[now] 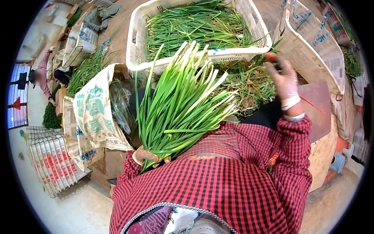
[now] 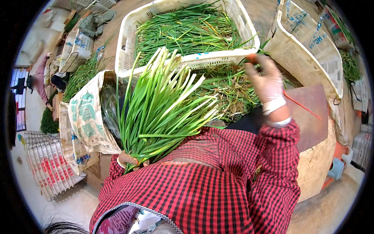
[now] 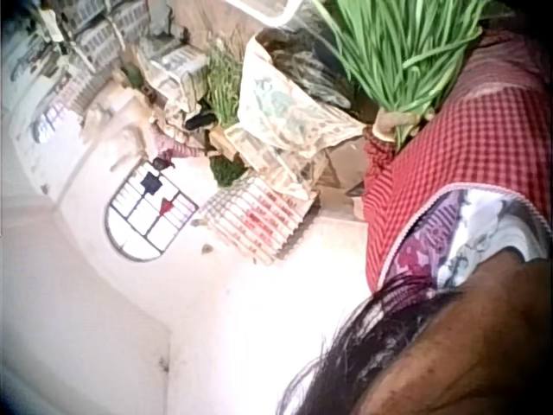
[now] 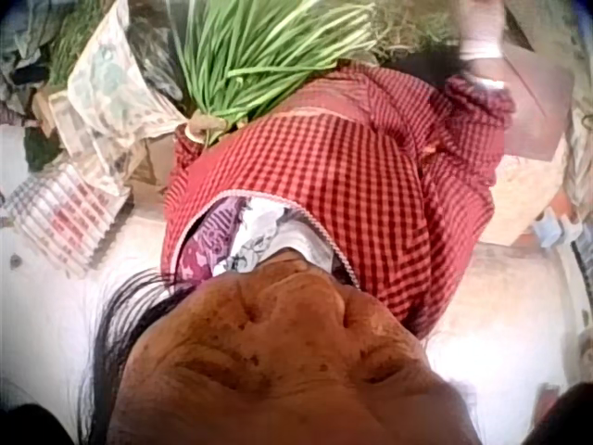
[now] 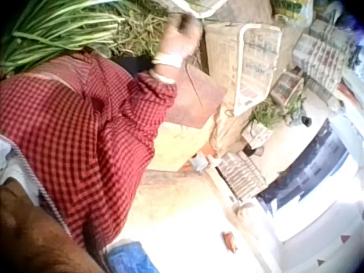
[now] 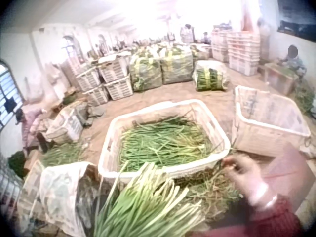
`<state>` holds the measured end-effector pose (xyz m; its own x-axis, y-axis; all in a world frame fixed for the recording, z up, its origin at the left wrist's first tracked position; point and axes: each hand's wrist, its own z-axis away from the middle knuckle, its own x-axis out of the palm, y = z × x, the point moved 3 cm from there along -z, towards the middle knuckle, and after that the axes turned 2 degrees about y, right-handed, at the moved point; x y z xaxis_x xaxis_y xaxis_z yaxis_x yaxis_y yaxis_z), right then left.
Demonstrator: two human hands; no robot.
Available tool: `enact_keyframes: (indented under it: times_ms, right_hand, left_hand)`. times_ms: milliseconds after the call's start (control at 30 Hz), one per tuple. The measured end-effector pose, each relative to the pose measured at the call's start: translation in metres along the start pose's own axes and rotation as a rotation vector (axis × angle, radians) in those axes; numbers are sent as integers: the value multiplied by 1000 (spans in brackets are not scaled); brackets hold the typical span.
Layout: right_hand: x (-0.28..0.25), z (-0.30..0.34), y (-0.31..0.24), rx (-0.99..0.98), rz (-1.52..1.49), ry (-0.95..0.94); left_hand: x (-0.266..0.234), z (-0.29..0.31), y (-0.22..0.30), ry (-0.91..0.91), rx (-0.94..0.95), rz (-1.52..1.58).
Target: The person cleans and sorts bundles of green vegetables by hand, removing loose leaves and debris, and then places the cleaned bundles into a white plastic crate.
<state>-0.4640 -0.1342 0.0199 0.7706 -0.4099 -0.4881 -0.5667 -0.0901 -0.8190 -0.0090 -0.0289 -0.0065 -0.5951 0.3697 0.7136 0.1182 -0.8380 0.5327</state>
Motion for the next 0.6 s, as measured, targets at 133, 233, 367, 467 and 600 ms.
enact_keyframes:
  times_ms: [133,233,367,467,600]
  right_hand:
    - [58,26,-68,-115,-160,-275]
    - [88,45,-87,-5,-199,-439]
    - [114,53,-77,424,-346,-546]
    - [123,60,-72,725,-704,-606]
    - [127,61,-74,729,-802,-567]
  left_hand:
    - [12,-8,5,-1,18,112]
    - [11,-6,2,-17,47,151]
    - [5,-10,-2,-92,83,124]
    - [2,-12,-4,-66,66,129]
    - [6,-13,-5,3,49,146]
